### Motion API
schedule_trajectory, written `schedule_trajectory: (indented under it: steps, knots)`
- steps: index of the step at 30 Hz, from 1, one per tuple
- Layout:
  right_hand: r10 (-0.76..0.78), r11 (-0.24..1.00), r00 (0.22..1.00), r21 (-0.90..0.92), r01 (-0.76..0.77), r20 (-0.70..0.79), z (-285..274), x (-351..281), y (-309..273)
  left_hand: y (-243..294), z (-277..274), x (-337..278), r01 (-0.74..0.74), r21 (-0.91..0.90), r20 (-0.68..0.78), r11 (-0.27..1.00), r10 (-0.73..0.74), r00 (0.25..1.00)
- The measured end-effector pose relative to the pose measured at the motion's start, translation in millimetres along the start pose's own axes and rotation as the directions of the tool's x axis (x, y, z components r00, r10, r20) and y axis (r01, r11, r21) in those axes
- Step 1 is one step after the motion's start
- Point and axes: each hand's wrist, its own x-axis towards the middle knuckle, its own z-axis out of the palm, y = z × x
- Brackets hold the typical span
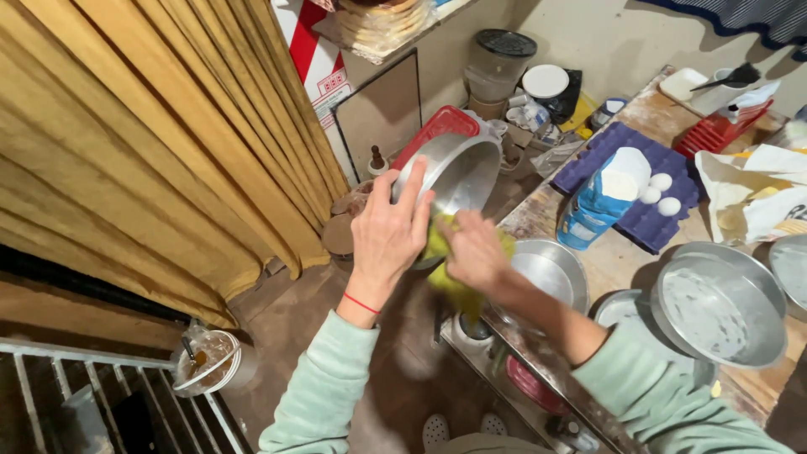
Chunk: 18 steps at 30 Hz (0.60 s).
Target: The recorder greases and cleans several circular metal cake tins in a bakery setting.
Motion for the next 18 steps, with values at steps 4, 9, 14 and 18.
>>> schedule_trajectory:
  steps: [4, 9, 14, 18]
  knots:
    - [-0.083, 0.925, 0.988, 0.378, 0.028, 0.129, 27.4, 1.7, 10.6, -9.7, -0.3, -8.7, 0.022, 0.007, -0.033, 1.0, -0.022, 0.999]
    - [-0.19, 0.455, 0.974, 0.89, -0.026, 0.126, -23.8, 7.1, 18.2, -24.0, -0.2, -15.0, 0.204, -0.083, -0.009, 0.976, -0.205, 0.979]
    - [0.302, 0.206, 0.953, 0.975, -0.081, 0.016, -30.9, 25.9, 13.4, -10.4, -4.8, -18.9, 0.228, -0.076, -0.017, 0.971, -0.23, 0.973]
    - [0.535, -0.193, 0.84, 0.981, 0.015, 0.092, -23.8, 43.2, -1.8, 5.0, 0.9, -18.2, 0.181, -0.092, -0.009, 0.979, -0.183, 0.983]
